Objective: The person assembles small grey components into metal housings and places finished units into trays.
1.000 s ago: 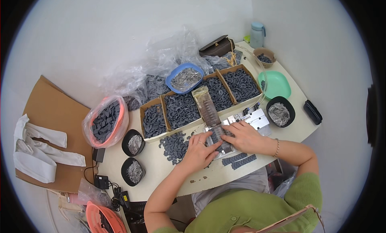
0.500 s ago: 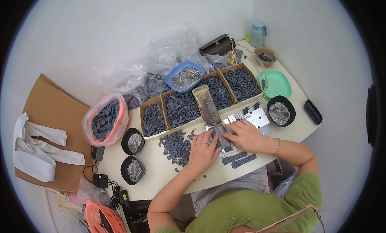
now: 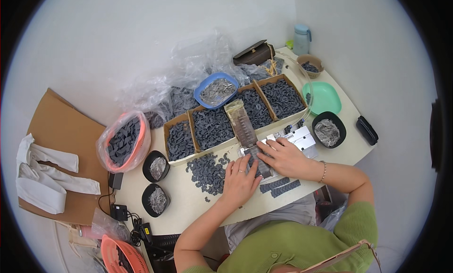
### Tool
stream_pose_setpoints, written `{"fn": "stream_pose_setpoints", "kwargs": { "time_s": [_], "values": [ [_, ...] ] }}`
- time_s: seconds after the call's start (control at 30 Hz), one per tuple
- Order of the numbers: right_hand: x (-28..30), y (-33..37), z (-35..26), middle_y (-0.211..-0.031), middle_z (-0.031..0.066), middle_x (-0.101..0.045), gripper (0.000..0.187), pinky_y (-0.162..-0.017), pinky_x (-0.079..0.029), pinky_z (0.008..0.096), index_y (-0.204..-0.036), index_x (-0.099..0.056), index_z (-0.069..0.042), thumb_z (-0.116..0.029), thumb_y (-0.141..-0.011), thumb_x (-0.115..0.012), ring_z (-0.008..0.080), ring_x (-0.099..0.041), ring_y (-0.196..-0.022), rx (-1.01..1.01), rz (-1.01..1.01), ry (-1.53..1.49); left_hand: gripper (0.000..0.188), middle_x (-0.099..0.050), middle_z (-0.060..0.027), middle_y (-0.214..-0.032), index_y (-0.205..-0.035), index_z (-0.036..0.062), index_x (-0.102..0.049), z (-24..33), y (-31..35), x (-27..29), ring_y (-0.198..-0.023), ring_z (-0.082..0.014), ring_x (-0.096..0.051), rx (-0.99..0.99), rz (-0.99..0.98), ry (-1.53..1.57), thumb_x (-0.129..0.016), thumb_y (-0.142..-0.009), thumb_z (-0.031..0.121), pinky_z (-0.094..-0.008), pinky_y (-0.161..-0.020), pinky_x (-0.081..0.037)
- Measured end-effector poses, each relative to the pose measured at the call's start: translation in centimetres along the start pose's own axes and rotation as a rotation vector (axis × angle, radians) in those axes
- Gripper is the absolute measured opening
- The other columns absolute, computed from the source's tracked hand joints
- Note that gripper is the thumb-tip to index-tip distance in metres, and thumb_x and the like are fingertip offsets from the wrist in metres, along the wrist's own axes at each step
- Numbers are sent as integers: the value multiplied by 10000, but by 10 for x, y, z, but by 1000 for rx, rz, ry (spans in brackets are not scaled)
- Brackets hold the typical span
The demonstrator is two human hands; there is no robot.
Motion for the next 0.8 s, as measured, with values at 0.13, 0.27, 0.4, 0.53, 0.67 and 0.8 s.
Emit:
{"fn": "stream_pose_setpoints", "kwargs": {
  "time_s": [0.13, 0.27, 0.4, 0.53, 0.67, 0.8],
  "values": [
    [2, -8, 1, -1282, 139, -532, 392, -896, -405, 379, -1147, -615, -17, -175, -793, -561, 268, -526, -1081, 0, 17, 29, 509, -464, -193, -1278, -1216, -19, -552, -1, 0, 2, -1185, -347, -444, 29, 34, 23, -674, -799, 248, -482, -995, -324],
    [7, -44, 42, -1225, 157, -546, 435, -903, -403, 371, -1183, -595, -15, -149, -769, -599, 290, -524, -1078, -159, 41, -130, 524, -472, -214, -1303, -1221, -52, -536, -7, 5, 1, -1225, -380, -439, 61, 49, 62, -663, -809, 246, -485, -1026, -331],
    [-21, -81, 96, -1152, 162, -557, 446, -877, -403, 381, -1249, -532, -44, -168, -829, -617, 299, -522, -1049, -351, 231, -311, 533, -458, -224, -1355, -1248, -53, -515, 3, 12, -10, -1276, -385, -421, 7, -33, 16, -638, -829, 252, -493, -1048, -331],
    [-24, -95, 106, -1050, 137, -579, 407, -823, -410, 395, -1223, -537, -48, -204, -858, -626, 299, -537, -975, -468, 407, -742, 528, -431, -212, -1389, -1291, -44, -476, -8, 4, -7, -1303, -366, -394, 84, -53, 43, -599, -865, 242, -486, -1071, -293],
    [44, -69, 53, -922, 88, -607, 386, -780, -423, 388, -1121, -590, -65, -235, -784, -669, 270, -549, -885, -199, 437, -465, 511, -437, -216, -1377, -1301, -37, -466, -48, 5, 7, -1323, -357, -367, 214, 14, 125, -572, -897, 259, -486, -1088, -246],
    [49, 1, -28, -910, 42, -623, 278, -723, -449, 290, -1012, -633, -100, -160, -741, -630, 187, -570, -887, 221, 394, -140, 475, -455, -214, -1351, -1283, -34, -479, -77, 19, 29, -1318, -359, -368, 273, 101, 150, -575, -901, 233, -483, -1079, -252]
  ]
}}
Point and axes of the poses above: each hand's wrist, its own y-axis away from the middle knuckle, its own x-axis out of the back of the hand, z = x × y, the point moved 7 cm from there along -y, towards the middle knuckle
